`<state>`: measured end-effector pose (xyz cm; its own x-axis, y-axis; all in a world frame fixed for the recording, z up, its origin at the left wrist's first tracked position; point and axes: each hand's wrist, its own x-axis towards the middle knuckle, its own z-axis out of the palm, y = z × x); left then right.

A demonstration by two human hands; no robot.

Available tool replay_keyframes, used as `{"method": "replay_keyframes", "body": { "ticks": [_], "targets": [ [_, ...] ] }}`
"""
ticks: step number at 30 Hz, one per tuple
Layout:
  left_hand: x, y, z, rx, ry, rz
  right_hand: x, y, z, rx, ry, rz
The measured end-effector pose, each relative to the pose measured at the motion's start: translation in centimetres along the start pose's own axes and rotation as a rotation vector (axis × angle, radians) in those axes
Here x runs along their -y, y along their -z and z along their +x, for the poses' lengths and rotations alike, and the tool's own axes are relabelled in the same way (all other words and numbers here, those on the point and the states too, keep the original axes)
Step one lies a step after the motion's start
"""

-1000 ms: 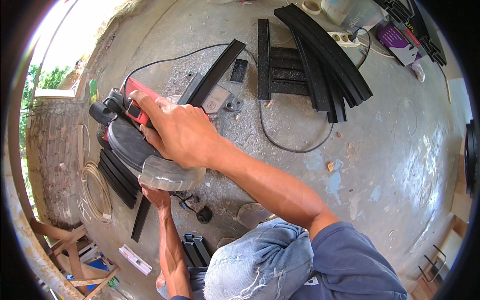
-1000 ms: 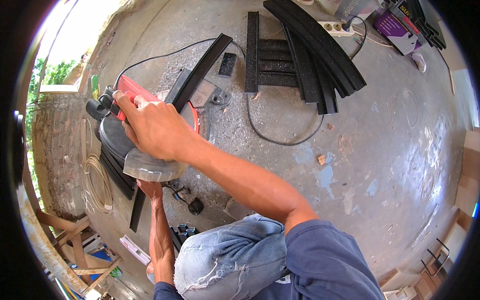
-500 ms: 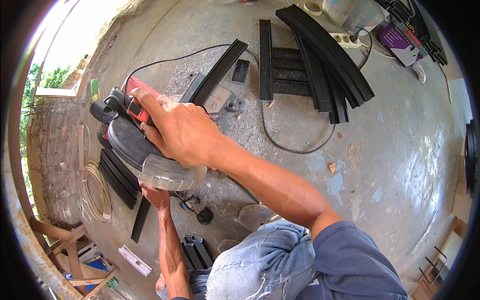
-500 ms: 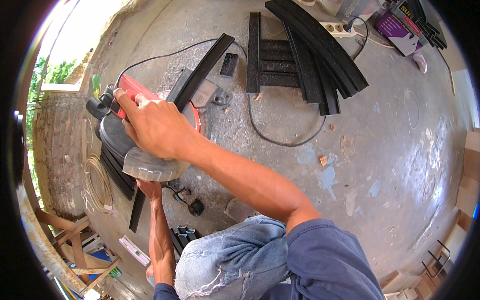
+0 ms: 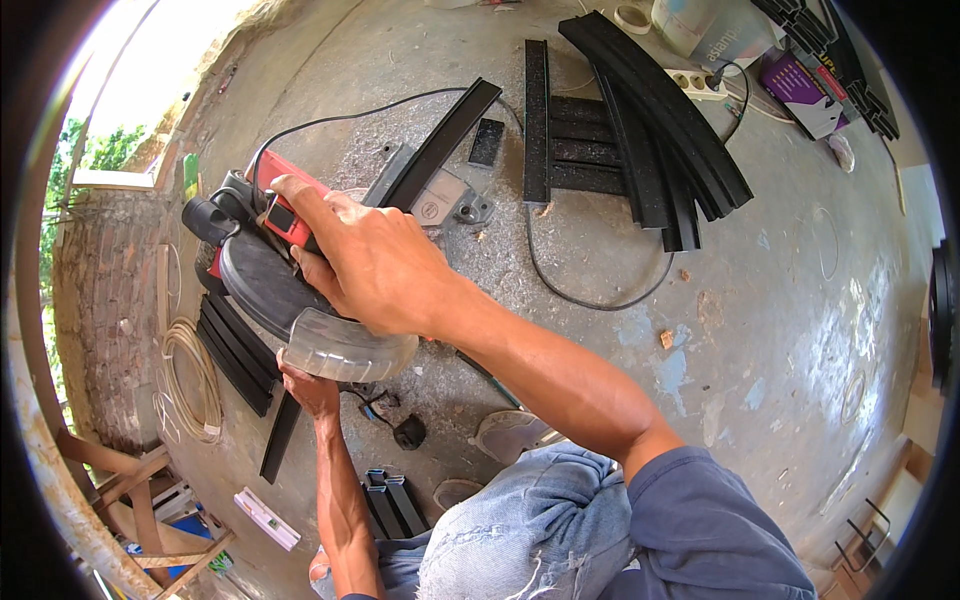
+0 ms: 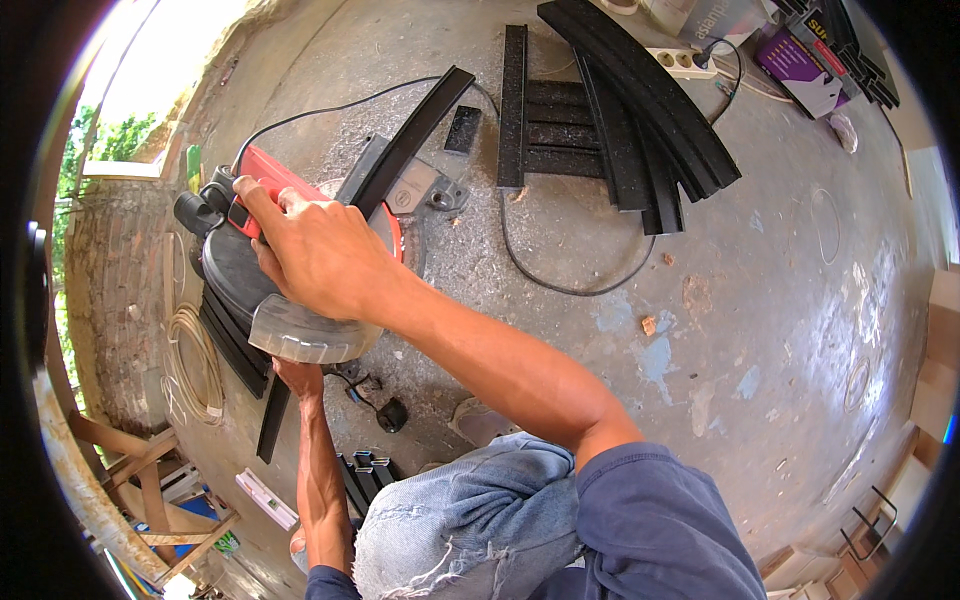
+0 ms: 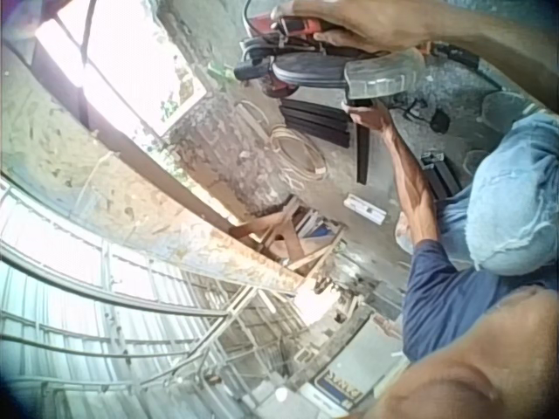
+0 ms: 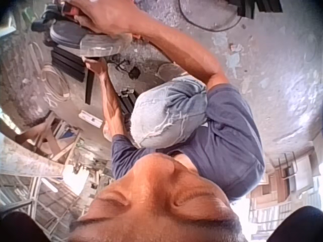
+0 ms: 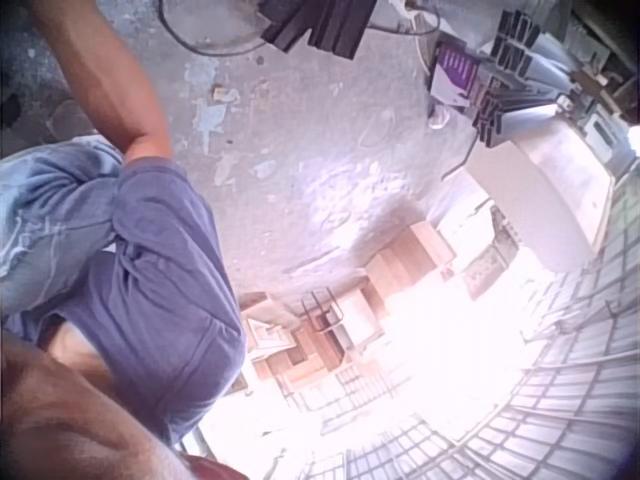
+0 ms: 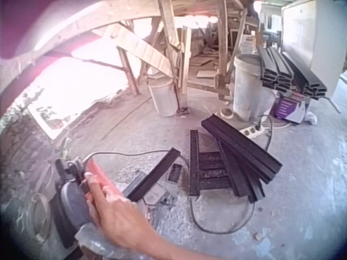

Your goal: The person measures black metal profiles with a tape measure and cuts them to length using a power miter saw.

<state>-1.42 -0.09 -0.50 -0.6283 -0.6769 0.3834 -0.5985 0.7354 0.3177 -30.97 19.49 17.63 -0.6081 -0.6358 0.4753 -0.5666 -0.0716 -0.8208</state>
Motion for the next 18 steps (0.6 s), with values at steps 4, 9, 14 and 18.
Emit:
{"method": "replay_keyframes", "body": {
  "ticks": [4,9,14,18],
  "targets": [
    [0.03,-0.09,0.02,-0.002,-0.032,0.022,0.08,0.28,0.09,0.073,-0.051,0.0],
    [0.3,-0.03,0.04,0.01,-0.062,0.023,0.16,0.21,0.2,0.08,-0.061,0.009],
    [0.48,-0.17,-0.02,0.014,-0.067,0.021,0.17,0.13,0.19,0.031,-0.026,0.014],
    [0.72,-0.19,-0.16,0.009,-0.031,0.018,0.24,0.15,0.2,0.074,-0.053,-0.003]
  ]
}}
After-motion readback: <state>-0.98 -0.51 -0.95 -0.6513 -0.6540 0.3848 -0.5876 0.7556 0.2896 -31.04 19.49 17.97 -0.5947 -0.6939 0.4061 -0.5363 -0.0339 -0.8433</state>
